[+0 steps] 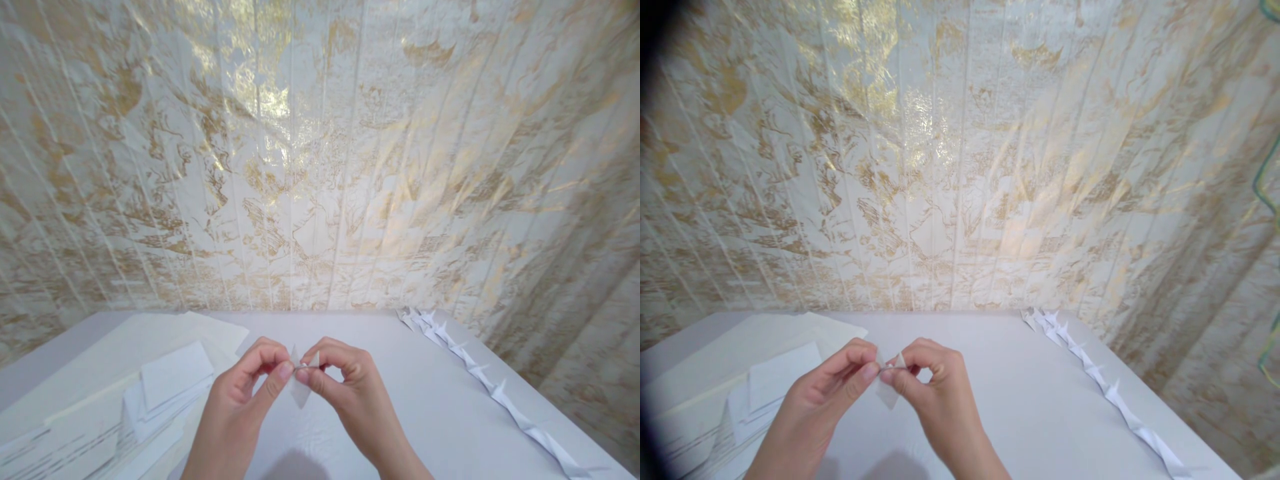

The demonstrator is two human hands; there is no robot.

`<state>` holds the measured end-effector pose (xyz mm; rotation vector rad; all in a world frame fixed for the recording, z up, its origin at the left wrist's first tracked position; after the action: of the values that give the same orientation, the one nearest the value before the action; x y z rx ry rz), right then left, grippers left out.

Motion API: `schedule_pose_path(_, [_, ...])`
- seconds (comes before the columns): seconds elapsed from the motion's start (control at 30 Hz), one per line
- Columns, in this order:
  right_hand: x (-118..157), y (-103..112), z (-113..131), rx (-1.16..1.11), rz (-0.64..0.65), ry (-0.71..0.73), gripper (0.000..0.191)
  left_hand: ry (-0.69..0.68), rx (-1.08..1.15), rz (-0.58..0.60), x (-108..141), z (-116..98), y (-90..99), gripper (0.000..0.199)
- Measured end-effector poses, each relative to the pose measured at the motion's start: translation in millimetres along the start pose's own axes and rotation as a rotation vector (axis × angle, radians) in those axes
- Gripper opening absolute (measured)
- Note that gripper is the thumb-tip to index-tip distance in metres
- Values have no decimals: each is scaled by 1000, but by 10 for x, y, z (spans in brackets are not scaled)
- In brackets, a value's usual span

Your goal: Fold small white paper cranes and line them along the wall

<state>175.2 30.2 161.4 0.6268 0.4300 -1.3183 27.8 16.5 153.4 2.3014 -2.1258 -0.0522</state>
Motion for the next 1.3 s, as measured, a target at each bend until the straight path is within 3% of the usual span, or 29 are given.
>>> schedule_pose_path(0.3, [12, -28, -15, -7, -10, 12, 24, 62, 171, 57, -21, 103, -18, 18])
schedule_pose_path(0.43, [32, -72, -66, 26, 2, 14, 24, 128, 107, 103, -48, 125, -20, 21])
schedule_pose_path(0.6, [57, -114, -187, -104, 16, -25, 28, -19, -126, 56, -21, 68, 15, 33])
schedule_pose_path(0.77, [61, -123, -239, -205, -38, -39, 29, -125, -209, -31, 73, 6, -13, 24])
schedule_pose_path(0.87, [73, -155, -209, -196, -80, 13, 28, -150, -222, -72, 109, -11, -34, 15])
schedule_pose_path(1.07, [127, -269, -205, -349, -171, 55, 24, -126, -263, -129, 95, 27, -16, 24])
schedule_pose_path(1.2, [131, -299, -241, -447, -247, 30, 22, -328, -303, -214, 115, -6, 13, 12])
schedule_pose_path(1.3, [119, -297, -239, -485, -293, 26, 21, -539, -389, -261, 153, -61, 32, 16])
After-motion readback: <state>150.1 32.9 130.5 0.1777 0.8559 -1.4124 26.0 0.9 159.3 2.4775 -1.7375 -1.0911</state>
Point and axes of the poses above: each hand's wrist, its own x-axis away from the middle knuckle, its own y-axis out of the back of the hand, z = x × y, the point moved 3 cm from there along -x, towards the middle knuckle, and after that the axes turned 15 degrees about y, right-handed, at the moved point
